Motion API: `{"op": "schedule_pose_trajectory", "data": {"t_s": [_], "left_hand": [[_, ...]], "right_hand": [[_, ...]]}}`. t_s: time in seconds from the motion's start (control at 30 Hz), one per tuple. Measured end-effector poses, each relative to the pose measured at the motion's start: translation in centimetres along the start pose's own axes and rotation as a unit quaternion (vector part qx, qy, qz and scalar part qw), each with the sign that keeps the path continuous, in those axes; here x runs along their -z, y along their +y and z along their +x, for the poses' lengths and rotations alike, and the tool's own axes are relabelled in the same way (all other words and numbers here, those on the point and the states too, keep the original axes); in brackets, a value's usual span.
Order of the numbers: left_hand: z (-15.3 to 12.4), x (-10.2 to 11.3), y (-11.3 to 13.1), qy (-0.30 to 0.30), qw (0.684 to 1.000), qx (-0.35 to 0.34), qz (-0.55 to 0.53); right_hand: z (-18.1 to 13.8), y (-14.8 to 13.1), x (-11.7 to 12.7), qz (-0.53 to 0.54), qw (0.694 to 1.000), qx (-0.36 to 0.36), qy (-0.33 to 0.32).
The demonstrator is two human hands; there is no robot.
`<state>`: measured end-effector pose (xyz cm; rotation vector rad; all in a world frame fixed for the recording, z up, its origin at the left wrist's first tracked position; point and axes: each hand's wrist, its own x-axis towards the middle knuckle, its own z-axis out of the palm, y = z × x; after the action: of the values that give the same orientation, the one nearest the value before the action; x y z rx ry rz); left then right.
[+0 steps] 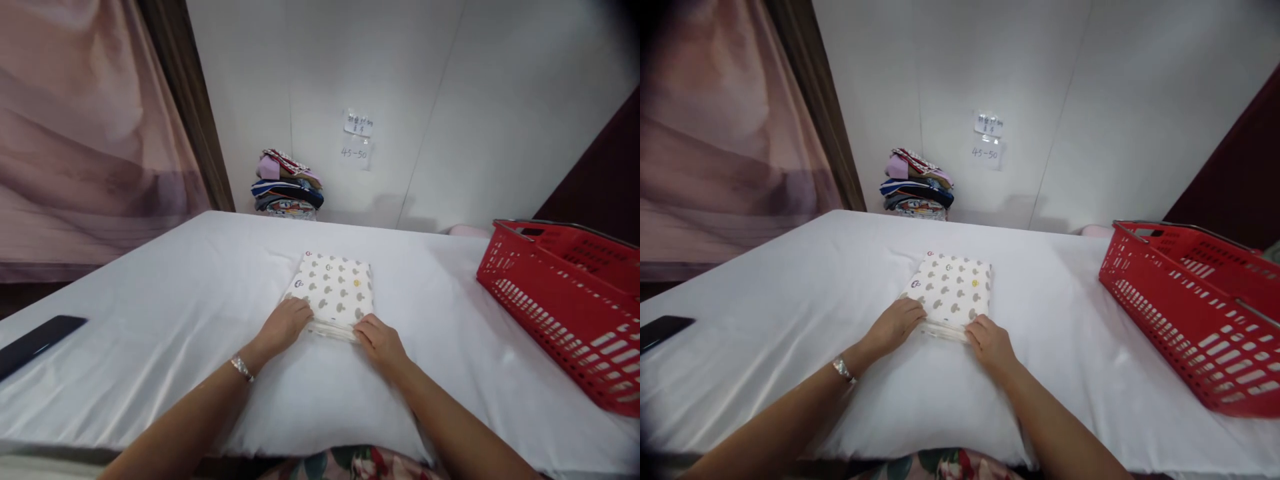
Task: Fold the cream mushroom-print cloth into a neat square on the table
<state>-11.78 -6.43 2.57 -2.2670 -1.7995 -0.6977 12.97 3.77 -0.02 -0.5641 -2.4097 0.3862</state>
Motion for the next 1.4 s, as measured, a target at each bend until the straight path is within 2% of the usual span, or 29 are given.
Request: {"op": "schedule_pose_trajectory", "data": {"t_s": [0.07,0.17,0.33,0.47,0.57,0.67,0.77,0.9,0.97,1.1,1.2,1.3,1.4], "left_hand": [[-0.3,-0.3,-0.2,-0.007,1.000,-0.002,0.001],[-0.5,-0.7,-0.4,0.017,1.000,-0.003,0.005],[-0.9,-0.8,-0.7,0.028,1.000,-0.014,0.002],[-1.2,-0.8,-1.5,0.015,0.999,-0.051,-0.003],[-1.4,-1.0,-2.0,0.013,0.998,-0.064,0.008],[-1.4,-1.2,-2.1,0.004,0.998,-0.066,0.018],[-1.3,-1.1,-1.8,0.000,0.998,-0.065,0.020],[-1.5,-1.0,-1.3,0.001,0.999,-0.049,0.009],[-1.7,-1.0,-1.2,-0.003,1.000,-0.029,-0.001],[-1.4,-1.2,-0.9,-0.018,1.000,-0.011,-0.013],[0.4,-1.9,-0.4,-0.050,0.999,-0.012,0.006],[2.8,-3.1,0.2,-0.060,0.998,-0.003,0.031],[4.3,-4.3,0.6,-0.050,0.998,0.007,0.041]], "right_hand": [[0.0,-0.1,0.0,-0.001,1.000,0.005,-0.003],[0.1,-0.2,0.0,0.000,1.000,0.007,-0.001],[0.1,-0.5,0.1,0.012,0.999,-0.020,-0.030],[0.2,-0.6,0.2,0.090,0.994,-0.057,-0.021],[0.6,0.1,0.3,0.169,0.980,-0.101,0.020],[1.8,2.3,0.5,0.180,0.971,-0.147,0.051],[4.0,5.7,0.5,0.159,0.961,-0.219,0.059],[8.5,10.0,-0.4,0.179,0.910,-0.374,0.010],[10.9,11.3,-1.2,0.151,0.898,-0.414,-0.014],[14.6,12.8,-2.6,0.085,0.909,-0.406,-0.030],[16.6,14.3,-2.8,0.052,0.922,-0.382,-0.025],[17.8,16.4,-2.5,-0.010,0.924,-0.381,-0.026],[18.0,17.9,-2.0,-0.067,0.919,-0.384,-0.059]]}}
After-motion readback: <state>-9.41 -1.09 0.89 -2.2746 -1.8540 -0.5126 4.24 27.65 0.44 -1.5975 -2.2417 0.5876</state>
